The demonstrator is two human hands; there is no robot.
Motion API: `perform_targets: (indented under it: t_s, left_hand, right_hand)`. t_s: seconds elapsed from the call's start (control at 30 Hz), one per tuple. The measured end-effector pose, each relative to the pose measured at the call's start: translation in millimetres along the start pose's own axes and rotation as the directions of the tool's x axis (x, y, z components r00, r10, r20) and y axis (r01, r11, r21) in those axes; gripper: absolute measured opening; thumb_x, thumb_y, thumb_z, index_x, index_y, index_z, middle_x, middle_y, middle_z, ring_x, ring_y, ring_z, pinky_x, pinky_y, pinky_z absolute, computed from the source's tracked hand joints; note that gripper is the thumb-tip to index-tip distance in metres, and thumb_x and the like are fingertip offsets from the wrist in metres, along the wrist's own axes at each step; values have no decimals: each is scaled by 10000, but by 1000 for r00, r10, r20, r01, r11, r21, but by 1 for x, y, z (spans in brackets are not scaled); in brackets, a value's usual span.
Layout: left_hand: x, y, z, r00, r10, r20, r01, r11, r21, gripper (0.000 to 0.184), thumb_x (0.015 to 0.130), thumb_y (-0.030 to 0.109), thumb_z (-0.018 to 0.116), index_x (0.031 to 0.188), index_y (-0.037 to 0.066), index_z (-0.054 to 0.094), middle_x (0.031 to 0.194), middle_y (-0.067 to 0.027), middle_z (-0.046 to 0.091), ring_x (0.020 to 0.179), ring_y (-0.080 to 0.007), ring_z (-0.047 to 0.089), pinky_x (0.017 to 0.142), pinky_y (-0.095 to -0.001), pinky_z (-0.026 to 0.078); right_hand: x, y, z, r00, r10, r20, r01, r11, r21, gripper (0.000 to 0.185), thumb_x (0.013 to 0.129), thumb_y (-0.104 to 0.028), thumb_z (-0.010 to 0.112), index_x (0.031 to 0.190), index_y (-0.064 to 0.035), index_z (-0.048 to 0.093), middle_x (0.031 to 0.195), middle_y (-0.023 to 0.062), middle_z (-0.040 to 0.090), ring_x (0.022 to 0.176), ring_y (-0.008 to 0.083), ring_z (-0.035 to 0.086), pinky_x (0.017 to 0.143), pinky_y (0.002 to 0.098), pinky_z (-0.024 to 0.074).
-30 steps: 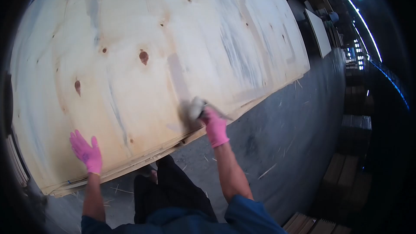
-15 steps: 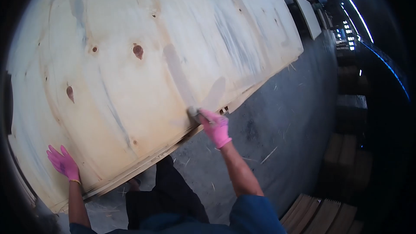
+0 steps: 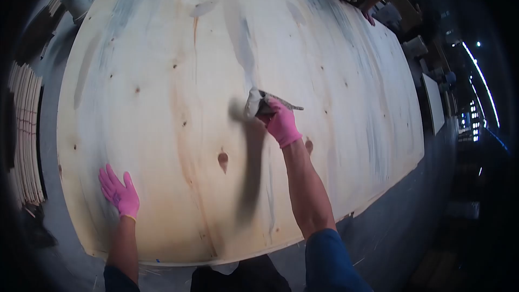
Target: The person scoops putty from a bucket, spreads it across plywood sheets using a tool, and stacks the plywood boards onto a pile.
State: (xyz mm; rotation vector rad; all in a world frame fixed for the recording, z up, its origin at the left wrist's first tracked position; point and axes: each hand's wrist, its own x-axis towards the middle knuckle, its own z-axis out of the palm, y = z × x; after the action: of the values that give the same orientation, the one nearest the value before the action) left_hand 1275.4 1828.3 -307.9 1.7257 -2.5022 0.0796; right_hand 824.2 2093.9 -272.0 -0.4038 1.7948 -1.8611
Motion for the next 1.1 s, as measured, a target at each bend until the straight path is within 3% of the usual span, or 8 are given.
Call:
perform_targets:
  t_s: [0.03,0.13,0.23,0.43,0.7,0.9,1.0,1.1]
  left_hand:
    - [1,1,0,1000,7,-11,-7,1000,-5,696,1035,442,487,1606,138,229,1665,-149,208,1538,-349,175,1219,-535,163]
    - [3,4,-5,1000,-4,26,3,1000,14,697,1038,427,482,1605,113,224,1661,-169,205,1535,-363,178,1221,-537,158]
    - [5,1,-4,999,26,35,-25,999,-30,741,1016,459,495,1605,101,224,1664,-190,184,1538,-377,159,1215,-547,147]
    - [0,-1,6,1000,27,-7,-27,999,-23,730,1026,476,477,1606,109,226,1661,-192,187,1536,-379,165,1214,-552,147]
    - [1,-60,5,945,325,41,-321,944,-77,713,1033,486,456,1606,127,233,1667,-152,204,1542,-337,169,1216,-540,151]
    - [-53,-235,10,984,171,41,-176,966,190,618,1053,397,462,1605,204,264,1666,-116,237,1536,-332,198,1217,-509,188]
    - [-55,-240,13,970,241,-21,-238,966,106,593,1062,381,452,1602,208,275,1660,-117,251,1520,-348,237,1212,-496,214]
    - [-52,-250,29,955,283,-86,-275,957,97,579,1068,387,441,1598,214,284,1657,-117,260,1507,-355,265,1202,-501,236]
  right_hand:
    - [36,-4,11,978,208,-9,-180,869,460,211,923,-172,672,1060,-24,737,984,75,739,913,153,699,747,328,588]
    - [110,-23,10,983,82,-163,-160,821,-549,236,897,-227,673,921,-6,751,837,48,740,816,154,709,689,360,570]
    - [148,-56,46,1000,9,22,15,475,-880,259,881,-268,643,930,-54,780,804,140,746,744,308,726,702,419,565]
    - [23,-28,35,902,-26,431,416,320,-851,262,901,-265,659,1107,-147,769,1043,130,746,942,317,703,872,433,548]
    - [-279,11,-3,894,-40,447,446,187,-875,603,810,-109,709,1387,-173,545,1314,78,632,1152,312,631,915,422,529]
    - [-262,43,-32,983,-116,145,171,263,-950,489,831,-120,706,1312,-184,641,1198,81,701,1054,330,675,865,450,551]
    - [-294,19,1,975,26,221,188,434,-881,409,862,-117,675,1267,-173,673,1142,91,720,1000,334,691,845,453,559]
    - [-376,38,-19,910,-156,384,413,264,-871,353,859,-39,666,1206,-89,701,1129,132,728,982,321,716,833,387,584]
